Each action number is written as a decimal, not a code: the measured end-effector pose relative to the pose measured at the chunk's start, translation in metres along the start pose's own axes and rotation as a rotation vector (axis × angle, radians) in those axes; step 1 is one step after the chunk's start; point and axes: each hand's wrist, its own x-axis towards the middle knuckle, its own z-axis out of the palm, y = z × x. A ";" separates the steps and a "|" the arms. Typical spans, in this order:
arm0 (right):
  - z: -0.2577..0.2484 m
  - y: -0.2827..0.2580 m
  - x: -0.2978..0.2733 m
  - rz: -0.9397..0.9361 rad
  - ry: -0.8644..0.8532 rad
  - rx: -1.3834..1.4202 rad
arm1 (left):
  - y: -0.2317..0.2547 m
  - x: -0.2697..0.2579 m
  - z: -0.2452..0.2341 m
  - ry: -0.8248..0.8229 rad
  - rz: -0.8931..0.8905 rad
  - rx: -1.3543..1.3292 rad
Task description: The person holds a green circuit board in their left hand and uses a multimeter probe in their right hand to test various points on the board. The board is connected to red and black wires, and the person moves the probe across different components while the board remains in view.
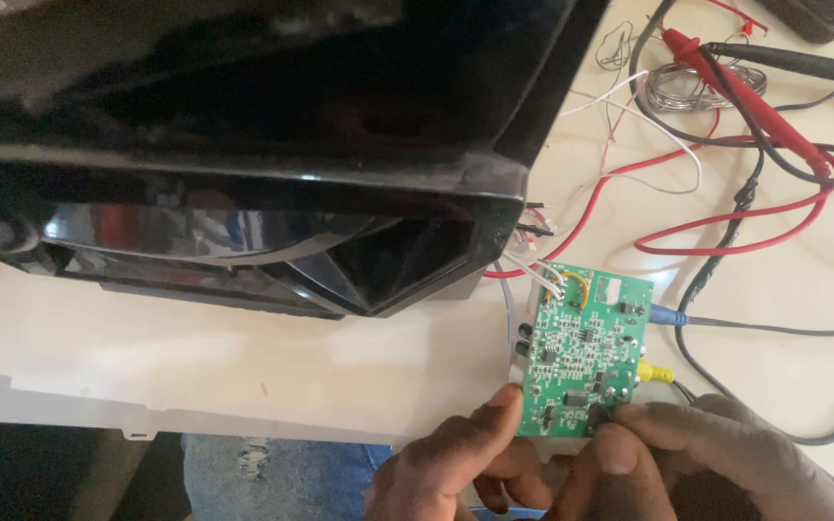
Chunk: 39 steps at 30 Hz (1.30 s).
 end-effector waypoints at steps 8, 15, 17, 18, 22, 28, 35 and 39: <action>0.002 0.002 -0.003 -0.031 0.031 0.138 | -0.004 0.010 -0.008 -0.213 -0.431 -0.253; -0.010 0.010 0.011 -0.023 -0.186 -0.117 | 0.010 -0.002 0.008 0.147 -0.085 0.009; -0.003 0.001 0.006 -0.111 -0.105 0.020 | 0.018 0.000 0.012 0.259 -0.071 0.120; -0.004 0.004 0.010 -0.111 -0.106 0.021 | 0.020 0.001 0.014 0.260 -0.072 0.121; 0.004 0.004 0.004 -0.123 -0.051 0.017 | 0.013 0.002 0.008 0.217 -0.033 0.046; 0.005 0.007 -0.001 -0.106 0.052 0.083 | 0.020 0.005 0.013 0.233 0.034 -0.024; 0.001 0.025 0.021 -0.388 -0.143 0.130 | 0.008 0.003 0.005 0.132 0.038 -0.012; 0.008 0.018 -0.002 -0.124 0.070 0.054 | 0.018 0.004 0.012 0.209 -0.007 -0.011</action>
